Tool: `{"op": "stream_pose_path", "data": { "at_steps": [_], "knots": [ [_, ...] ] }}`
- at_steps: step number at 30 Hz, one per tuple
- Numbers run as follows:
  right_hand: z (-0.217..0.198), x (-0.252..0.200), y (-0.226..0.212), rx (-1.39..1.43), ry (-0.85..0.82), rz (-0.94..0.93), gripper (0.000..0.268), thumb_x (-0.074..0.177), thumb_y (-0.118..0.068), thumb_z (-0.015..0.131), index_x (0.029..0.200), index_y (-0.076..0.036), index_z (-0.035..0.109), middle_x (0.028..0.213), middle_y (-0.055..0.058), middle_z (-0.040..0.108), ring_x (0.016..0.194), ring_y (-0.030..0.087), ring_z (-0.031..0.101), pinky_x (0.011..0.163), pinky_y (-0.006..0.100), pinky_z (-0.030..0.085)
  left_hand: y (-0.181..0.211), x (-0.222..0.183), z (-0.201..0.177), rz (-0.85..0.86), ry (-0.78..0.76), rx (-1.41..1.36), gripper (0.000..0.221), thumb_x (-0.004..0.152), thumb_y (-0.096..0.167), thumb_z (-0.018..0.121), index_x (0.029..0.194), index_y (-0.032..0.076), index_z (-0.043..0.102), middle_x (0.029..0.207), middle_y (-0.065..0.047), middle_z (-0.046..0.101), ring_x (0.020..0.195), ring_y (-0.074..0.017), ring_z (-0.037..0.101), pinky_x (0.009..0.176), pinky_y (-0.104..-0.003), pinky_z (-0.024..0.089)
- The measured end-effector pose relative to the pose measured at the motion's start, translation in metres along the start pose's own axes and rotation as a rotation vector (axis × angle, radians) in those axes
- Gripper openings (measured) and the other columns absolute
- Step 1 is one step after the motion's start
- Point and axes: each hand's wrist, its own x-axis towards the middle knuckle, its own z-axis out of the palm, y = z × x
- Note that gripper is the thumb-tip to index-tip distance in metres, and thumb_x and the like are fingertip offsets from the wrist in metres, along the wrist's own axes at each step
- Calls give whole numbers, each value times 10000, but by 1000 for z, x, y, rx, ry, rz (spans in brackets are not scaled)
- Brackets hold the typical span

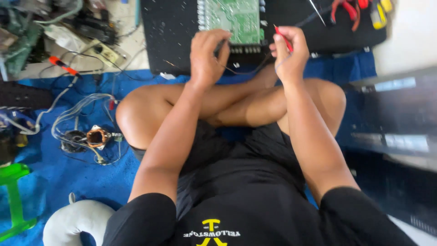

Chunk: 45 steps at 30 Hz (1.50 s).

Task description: Testing a circuit board with a multimeter, cleaning it with a brush, and performing soldering repairs.

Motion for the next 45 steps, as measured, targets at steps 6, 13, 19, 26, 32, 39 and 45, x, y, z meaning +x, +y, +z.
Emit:
{"op": "stream_pose_path", "data": {
  "at_steps": [6,13,19,26,32,39,45],
  "knots": [
    [4,10,26,-71,54,-29,119,1068,-25,659,1185,-4,666,1069,211,716,785,249,741,638,284,633,-33,4,24,41,80,162,185,857,116,744,1007,220,716,972,34,723,900,-241,686,854,-389,522],
    [18,26,9,-75,64,-3,109,1054,11,667,1162,4,680,1042,223,719,727,252,725,595,297,626,-47,15,38,-34,78,172,195,868,125,734,1033,228,741,993,35,736,902,-225,714,845,-356,561],
    [22,32,6,-89,58,-9,104,1054,19,664,1156,21,685,1031,222,722,692,225,703,573,284,607,-37,24,37,-47,87,203,196,859,127,729,1024,232,738,958,43,733,842,-218,711,790,-361,570],
    [23,30,7,-136,65,-38,99,1054,23,654,1150,25,681,967,209,717,624,207,663,513,272,561,-33,26,33,-53,62,198,168,853,136,747,998,218,726,927,42,725,853,-217,719,773,-343,570],
    [27,27,15,-194,110,-105,90,1063,16,643,1143,28,684,930,195,722,607,208,651,502,288,541,-35,25,30,-27,40,196,138,856,125,738,981,183,727,877,-7,716,823,-256,712,761,-357,559],
    [30,29,30,-216,154,-234,87,1061,23,651,1139,26,688,814,166,714,504,188,582,446,268,467,-40,24,23,-27,33,139,155,865,114,715,1004,180,713,859,-12,691,799,-265,699,755,-349,553],
    [33,29,34,-231,175,-280,85,1059,50,634,1130,43,680,895,194,733,561,186,617,459,276,468,-49,19,30,-24,24,135,94,847,125,682,938,150,681,793,-40,643,739,-301,665,722,-387,535]
  ]
}}
